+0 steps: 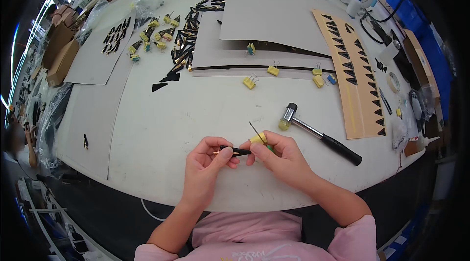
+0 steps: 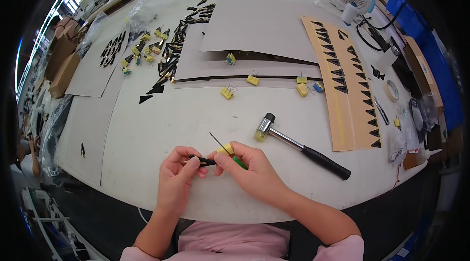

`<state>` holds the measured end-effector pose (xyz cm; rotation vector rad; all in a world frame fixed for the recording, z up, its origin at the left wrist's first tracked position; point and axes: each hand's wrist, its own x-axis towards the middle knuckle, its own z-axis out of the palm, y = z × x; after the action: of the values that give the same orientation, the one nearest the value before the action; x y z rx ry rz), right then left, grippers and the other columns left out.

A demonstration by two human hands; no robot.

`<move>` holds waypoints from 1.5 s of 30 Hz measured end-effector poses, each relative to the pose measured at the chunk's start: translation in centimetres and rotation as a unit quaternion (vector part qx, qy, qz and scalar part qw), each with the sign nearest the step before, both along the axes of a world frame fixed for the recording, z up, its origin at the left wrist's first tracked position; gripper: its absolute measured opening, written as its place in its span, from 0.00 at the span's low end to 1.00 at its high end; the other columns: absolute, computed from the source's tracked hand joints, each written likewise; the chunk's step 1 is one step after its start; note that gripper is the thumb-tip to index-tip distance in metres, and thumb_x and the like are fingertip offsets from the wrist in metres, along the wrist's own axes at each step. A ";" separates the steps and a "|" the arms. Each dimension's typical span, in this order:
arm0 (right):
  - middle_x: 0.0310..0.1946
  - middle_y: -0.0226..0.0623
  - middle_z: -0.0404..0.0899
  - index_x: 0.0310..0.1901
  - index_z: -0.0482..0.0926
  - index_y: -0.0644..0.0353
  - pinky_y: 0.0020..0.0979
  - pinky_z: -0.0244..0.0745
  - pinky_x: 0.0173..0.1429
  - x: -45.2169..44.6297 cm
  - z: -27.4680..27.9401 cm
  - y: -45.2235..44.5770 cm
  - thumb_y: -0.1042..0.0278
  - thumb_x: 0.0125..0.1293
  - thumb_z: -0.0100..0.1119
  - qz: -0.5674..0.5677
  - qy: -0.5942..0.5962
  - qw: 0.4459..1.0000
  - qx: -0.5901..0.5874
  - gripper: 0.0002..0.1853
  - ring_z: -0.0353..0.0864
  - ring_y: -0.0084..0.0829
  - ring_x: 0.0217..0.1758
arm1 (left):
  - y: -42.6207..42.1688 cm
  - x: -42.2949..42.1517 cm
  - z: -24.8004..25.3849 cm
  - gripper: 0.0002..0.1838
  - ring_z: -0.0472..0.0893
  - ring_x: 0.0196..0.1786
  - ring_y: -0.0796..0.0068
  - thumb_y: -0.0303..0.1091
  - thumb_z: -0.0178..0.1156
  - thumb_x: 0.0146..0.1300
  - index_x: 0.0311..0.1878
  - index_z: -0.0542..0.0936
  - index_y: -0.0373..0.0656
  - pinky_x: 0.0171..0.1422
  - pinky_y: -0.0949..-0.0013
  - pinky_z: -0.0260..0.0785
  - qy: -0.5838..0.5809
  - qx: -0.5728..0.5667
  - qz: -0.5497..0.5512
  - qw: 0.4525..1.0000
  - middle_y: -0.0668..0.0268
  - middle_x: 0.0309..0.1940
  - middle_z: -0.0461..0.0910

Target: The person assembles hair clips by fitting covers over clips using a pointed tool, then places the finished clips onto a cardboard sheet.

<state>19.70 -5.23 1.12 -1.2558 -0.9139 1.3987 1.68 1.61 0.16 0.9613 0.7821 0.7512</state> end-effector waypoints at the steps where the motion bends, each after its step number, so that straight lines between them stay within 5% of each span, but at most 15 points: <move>1: 0.36 0.30 0.83 0.51 0.81 0.65 0.18 0.70 0.43 0.0 0.0 -0.2 0.69 0.72 0.58 0.004 -0.002 1.000 0.012 0.12 0.79 0.15 0.39 | 0.0 -0.1 0.1 0.09 0.83 0.39 0.77 0.26 0.61 0.69 0.49 0.76 0.35 0.46 0.75 0.76 -0.015 0.002 -0.003 1.000 0.61 0.40 0.81; 14: 0.37 0.30 0.84 0.56 0.81 0.66 0.17 0.71 0.47 0.3 1.0 -1.1 0.72 0.71 0.57 0.015 -0.021 1.000 -0.007 0.15 0.80 0.14 0.43 | -0.5 0.0 0.5 0.14 0.82 0.44 0.76 0.21 0.61 0.67 0.53 0.73 0.33 0.51 0.73 0.77 -0.017 0.027 -0.004 0.999 0.59 0.46 0.80; 22: 0.30 0.21 0.78 0.52 0.83 0.62 0.19 0.51 0.26 0.0 1.6 -1.2 0.72 0.66 0.63 -0.009 -0.118 0.993 0.015 0.13 0.54 0.09 0.23 | -0.7 -0.1 0.7 0.14 0.82 0.45 0.76 0.20 0.61 0.66 0.54 0.73 0.32 0.51 0.74 0.78 -0.010 0.047 -0.011 0.999 0.58 0.47 0.79; 35: 0.27 0.20 0.74 0.45 0.83 0.63 0.19 0.52 0.26 -0.1 1.3 -1.1 0.72 0.65 0.65 -0.019 -0.133 0.991 0.017 0.08 0.55 0.10 0.23 | -0.9 -0.1 0.0 0.14 0.82 0.46 0.76 0.19 0.61 0.66 0.53 0.73 0.30 0.52 0.73 0.78 -0.020 0.065 -0.024 0.997 0.58 0.47 0.78; 45: 0.35 0.26 0.78 0.48 0.77 0.65 0.21 0.66 0.35 -0.5 -0.3 -1.0 0.72 0.70 0.60 -0.034 -0.025 0.999 0.022 0.09 0.68 0.12 0.32 | -1.3 0.7 -0.3 0.11 0.82 0.41 0.77 0.21 0.61 0.67 0.50 0.75 0.34 0.48 0.75 0.76 -0.009 0.009 -0.023 1.000 0.58 0.44 0.83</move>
<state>19.16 -6.27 0.80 -1.2807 -0.9222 1.2919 2.35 0.33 -0.18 0.9840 0.7359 0.7280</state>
